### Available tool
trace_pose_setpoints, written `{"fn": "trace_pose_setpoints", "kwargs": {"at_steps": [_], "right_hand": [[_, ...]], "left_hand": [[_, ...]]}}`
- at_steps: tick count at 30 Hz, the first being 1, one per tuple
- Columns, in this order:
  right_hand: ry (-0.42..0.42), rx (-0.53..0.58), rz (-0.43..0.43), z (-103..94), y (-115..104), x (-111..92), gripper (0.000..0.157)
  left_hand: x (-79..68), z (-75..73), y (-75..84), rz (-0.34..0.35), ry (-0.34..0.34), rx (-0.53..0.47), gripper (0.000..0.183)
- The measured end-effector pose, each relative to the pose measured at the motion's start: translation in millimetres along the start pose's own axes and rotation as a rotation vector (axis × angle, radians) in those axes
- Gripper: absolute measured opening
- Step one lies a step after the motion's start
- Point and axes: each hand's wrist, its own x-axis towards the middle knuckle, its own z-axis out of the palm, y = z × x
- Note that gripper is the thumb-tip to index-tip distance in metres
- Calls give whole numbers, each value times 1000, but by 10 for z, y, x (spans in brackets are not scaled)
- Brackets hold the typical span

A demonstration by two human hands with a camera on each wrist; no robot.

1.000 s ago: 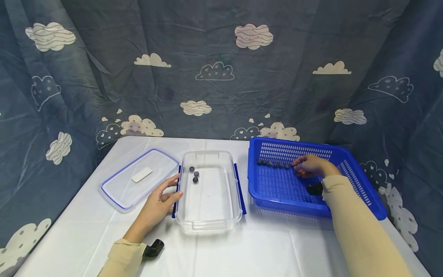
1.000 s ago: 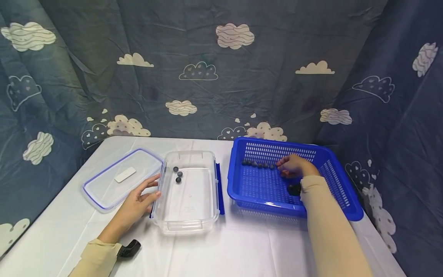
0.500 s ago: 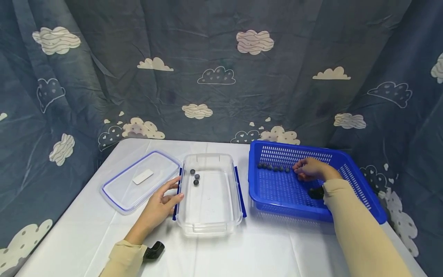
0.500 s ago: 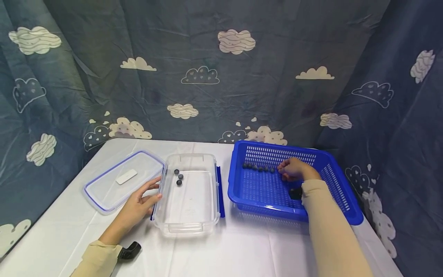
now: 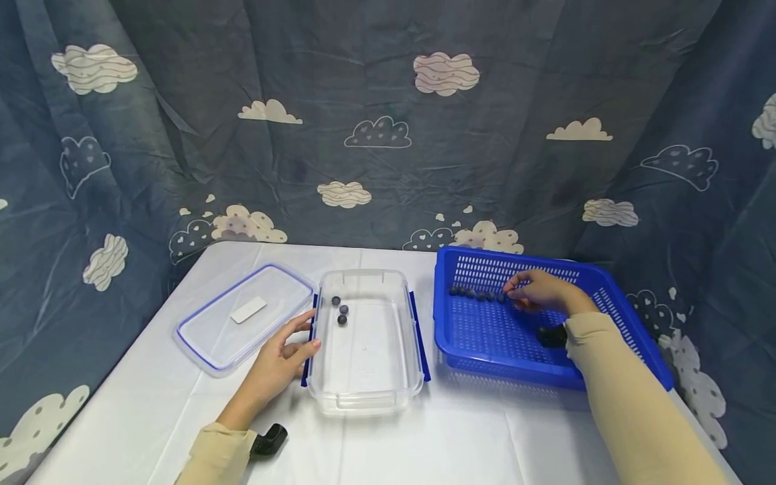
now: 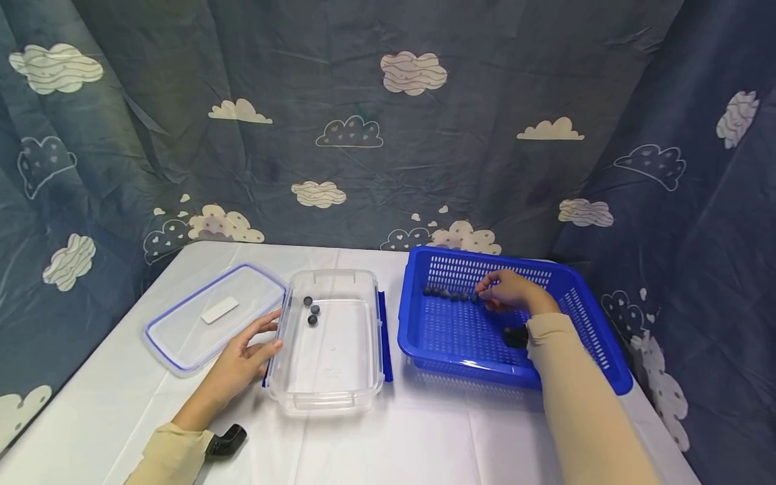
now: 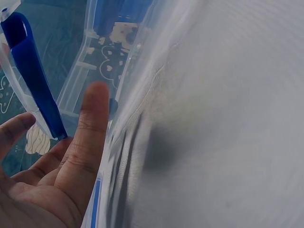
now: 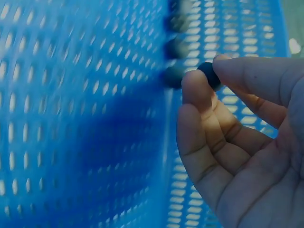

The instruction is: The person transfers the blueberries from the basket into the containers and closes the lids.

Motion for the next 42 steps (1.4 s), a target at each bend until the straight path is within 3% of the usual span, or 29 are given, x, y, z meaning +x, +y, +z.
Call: {"fn": "trace_pose_setpoints", "kwargs": {"at_steps": [5, 14, 27, 42], "right_hand": [[-2, -1, -43, 1, -232, 7, 30], [23, -74, -211, 60, -668, -23, 28], [9, -91, -336, 234, -1150, -75, 22], [-41, -121, -380, 571, -1564, 41, 17]], "left_hand": [[11, -16, -19, 1, 2, -1, 64], [24, -15, -36, -18, -1, -9, 64], [25, -14, -37, -16, -2, 7, 65], [17, -13, -33, -13, 0, 3, 64]]}}
